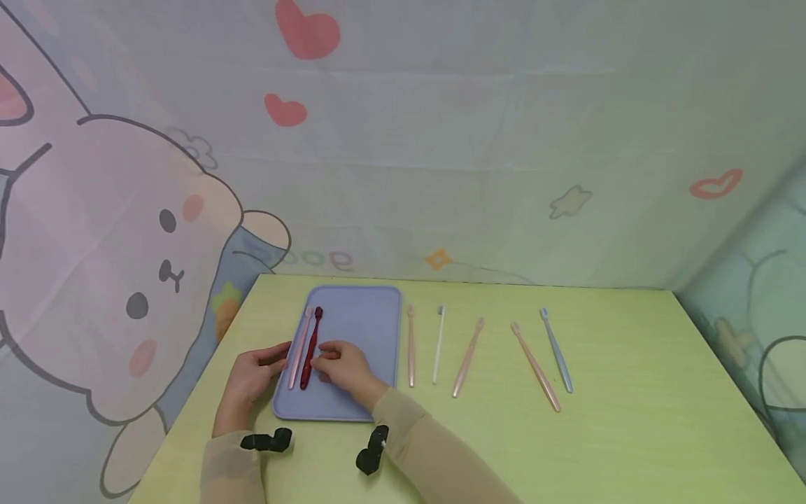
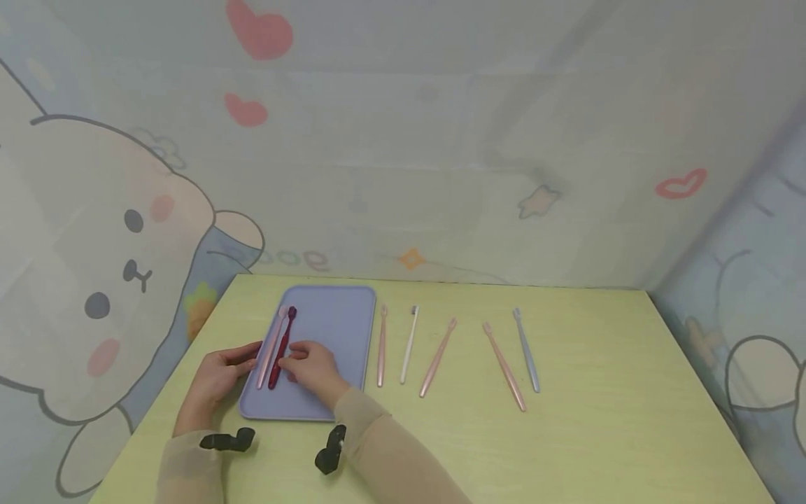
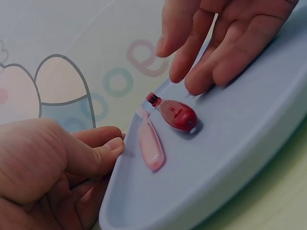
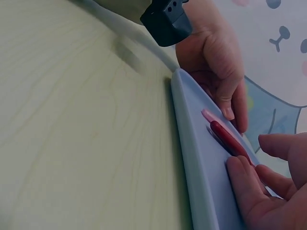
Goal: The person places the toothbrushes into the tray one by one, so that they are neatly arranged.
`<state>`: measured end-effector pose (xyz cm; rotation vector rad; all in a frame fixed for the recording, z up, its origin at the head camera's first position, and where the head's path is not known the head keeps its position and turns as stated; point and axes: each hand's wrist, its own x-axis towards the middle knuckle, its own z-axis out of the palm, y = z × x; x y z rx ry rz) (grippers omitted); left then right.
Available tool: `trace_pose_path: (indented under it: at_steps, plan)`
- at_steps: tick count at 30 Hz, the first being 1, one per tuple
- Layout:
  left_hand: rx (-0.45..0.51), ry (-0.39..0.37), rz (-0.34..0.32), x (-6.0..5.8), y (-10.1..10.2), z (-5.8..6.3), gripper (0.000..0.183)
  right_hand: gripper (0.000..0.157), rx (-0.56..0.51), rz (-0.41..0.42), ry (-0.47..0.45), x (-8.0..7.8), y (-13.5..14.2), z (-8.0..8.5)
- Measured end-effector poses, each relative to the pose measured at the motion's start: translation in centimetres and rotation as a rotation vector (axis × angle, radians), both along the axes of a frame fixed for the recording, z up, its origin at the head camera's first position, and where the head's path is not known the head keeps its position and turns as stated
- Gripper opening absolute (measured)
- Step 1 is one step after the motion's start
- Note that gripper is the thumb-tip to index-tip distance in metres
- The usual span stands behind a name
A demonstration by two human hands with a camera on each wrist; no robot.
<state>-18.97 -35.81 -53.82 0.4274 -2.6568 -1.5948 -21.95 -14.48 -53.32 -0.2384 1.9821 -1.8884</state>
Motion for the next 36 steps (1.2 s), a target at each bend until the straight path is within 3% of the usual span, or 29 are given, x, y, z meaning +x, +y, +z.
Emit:
trace_pose_path:
  at_steps: [11, 24, 29, 36]
  plan:
    - [-0.033, 0.023, -0.014, 0.0, -0.2, 0.0, 0.044, 0.039, -0.045, 0.074, -0.015, 0.3, 1.8, -0.3]
    - [-0.038, 0.002, -0.006, 0.1, 0.0, -0.2, 0.043, 0.037, -0.049, 0.094, -0.063, 1.1, 5.1, 0.1]
    - [-0.035, 0.007, -0.011, 0.0, 0.0, -0.1, 0.044, 0.038, -0.038, 0.118, -0.054, 0.9, 6.5, 0.5]
    - [-0.035, 0.016, -0.018, -0.1, -0.1, -0.6, 0.044, 0.04, -0.066, 0.13, -0.023, 0.4, 8.7, -0.4]
